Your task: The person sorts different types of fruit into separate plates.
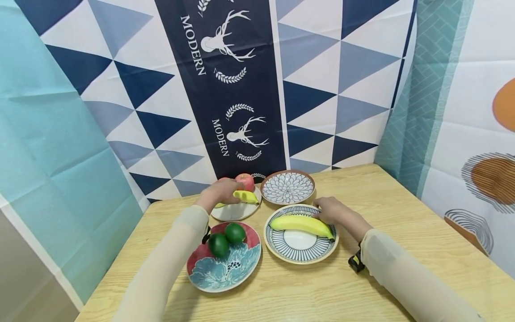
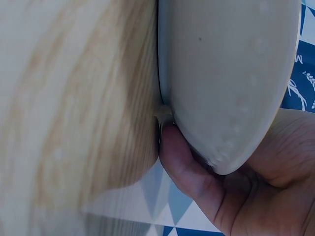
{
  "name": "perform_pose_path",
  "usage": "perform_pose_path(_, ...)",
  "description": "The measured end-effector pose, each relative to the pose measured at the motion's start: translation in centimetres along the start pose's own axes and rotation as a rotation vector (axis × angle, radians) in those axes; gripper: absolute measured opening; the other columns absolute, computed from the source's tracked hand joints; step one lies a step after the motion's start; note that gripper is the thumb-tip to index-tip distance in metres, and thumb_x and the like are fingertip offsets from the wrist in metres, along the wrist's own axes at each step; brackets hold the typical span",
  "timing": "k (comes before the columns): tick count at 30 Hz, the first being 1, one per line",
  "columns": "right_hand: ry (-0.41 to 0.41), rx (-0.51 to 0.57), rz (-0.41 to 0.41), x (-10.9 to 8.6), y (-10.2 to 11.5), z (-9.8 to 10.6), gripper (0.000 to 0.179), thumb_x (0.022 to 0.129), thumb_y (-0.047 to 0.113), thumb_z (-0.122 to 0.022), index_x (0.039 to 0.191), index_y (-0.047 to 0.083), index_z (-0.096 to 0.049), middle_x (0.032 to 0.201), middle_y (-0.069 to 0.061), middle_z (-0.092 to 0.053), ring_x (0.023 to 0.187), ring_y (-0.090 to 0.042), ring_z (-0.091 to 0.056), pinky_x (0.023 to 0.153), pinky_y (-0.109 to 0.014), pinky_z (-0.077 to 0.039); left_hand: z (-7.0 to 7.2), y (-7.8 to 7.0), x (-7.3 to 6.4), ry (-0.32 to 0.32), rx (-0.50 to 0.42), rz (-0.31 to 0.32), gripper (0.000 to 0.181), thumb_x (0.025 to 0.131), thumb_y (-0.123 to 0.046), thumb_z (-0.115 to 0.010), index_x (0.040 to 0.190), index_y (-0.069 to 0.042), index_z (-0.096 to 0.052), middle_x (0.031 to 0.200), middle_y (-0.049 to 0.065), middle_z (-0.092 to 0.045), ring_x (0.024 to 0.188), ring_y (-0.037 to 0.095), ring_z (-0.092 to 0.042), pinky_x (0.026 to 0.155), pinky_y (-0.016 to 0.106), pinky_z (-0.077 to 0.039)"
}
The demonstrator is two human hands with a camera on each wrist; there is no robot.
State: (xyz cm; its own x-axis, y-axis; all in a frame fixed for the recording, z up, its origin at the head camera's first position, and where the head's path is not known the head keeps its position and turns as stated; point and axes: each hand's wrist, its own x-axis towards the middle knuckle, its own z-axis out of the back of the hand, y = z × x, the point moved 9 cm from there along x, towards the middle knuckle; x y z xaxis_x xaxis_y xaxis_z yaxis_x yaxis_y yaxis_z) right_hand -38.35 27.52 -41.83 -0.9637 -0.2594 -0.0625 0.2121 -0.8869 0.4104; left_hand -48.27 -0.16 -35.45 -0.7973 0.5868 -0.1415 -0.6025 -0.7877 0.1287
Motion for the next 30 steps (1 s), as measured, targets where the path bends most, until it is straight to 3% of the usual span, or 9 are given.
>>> perform_pose_path(2, 0.003, 0.006, -0.008, 0.0, -0.1, -0.1, 0.011, 0.103, 0.017, -0.068, 0.101, 0.007, -0.066, 0.097, -0.011, -0.066, 0.089, -0.027, -0.060, 0.077, -0.042, -0.050, -0.3, 0.3, 0.1, 0.002, 0.003, 0.002, 0.045, 0.099, -0.028, -0.072, 0.142, -0.019, -0.064, 0.137, 0.008, -0.066, 0.126, 0.025, -0.060, 0.111, 0.045, -0.046)
perform_pose_path(8, 0.019, 0.015, -0.013, 0.0, -0.4, -0.3, 0.011, 0.104, 0.018, -0.068, 0.103, 0.007, -0.067, 0.097, -0.010, -0.067, 0.089, -0.027, -0.060, 0.077, -0.040, -0.050, -1.4, 0.4, 0.4, 0.012, 0.024, -0.018, 0.041, 0.096, -0.028, -0.074, 0.135, -0.019, -0.065, 0.122, 0.005, -0.068, 0.106, 0.022, -0.062, 0.098, 0.044, -0.052)
perform_pose_path(15, -0.006, 0.016, -0.005, -0.2, -0.5, 0.0, 0.011, 0.103, 0.016, -0.067, 0.102, 0.006, -0.067, 0.097, -0.011, -0.067, 0.089, -0.027, -0.060, 0.077, -0.042, -0.051, -1.1, 0.6, 1.2, 0.009, 0.003, -0.002, 0.052, 0.096, -0.026, -0.074, 0.146, -0.022, -0.061, 0.138, 0.009, -0.064, 0.116, 0.024, -0.061, 0.106, 0.047, -0.049)
perform_pose_path(20, 0.006, 0.016, -0.005, -0.1, -0.4, -0.3, 0.011, 0.104, 0.018, -0.067, 0.103, 0.006, -0.067, 0.098, -0.010, -0.067, 0.089, -0.026, -0.060, 0.077, -0.041, -0.052, -2.2, 1.2, 1.5, 0.048, -0.053, 0.015, 0.063, 0.097, -0.024, -0.072, 0.156, -0.023, -0.052, 0.147, 0.010, -0.058, 0.118, 0.024, -0.058, 0.106, 0.045, -0.048)
perform_pose_path(30, 0.000, 0.003, -0.002, 0.4, -0.6, -0.3, 0.013, 0.104, 0.019, -0.068, 0.103, 0.006, -0.067, 0.097, -0.010, -0.067, 0.089, -0.027, -0.060, 0.077, -0.041, -0.051, -3.0, 1.4, 1.7, 0.007, -0.033, -0.037, 0.065, 0.097, -0.020, -0.075, 0.157, -0.022, -0.050, 0.152, 0.013, -0.055, 0.127, 0.026, -0.059, 0.111, 0.048, -0.047)
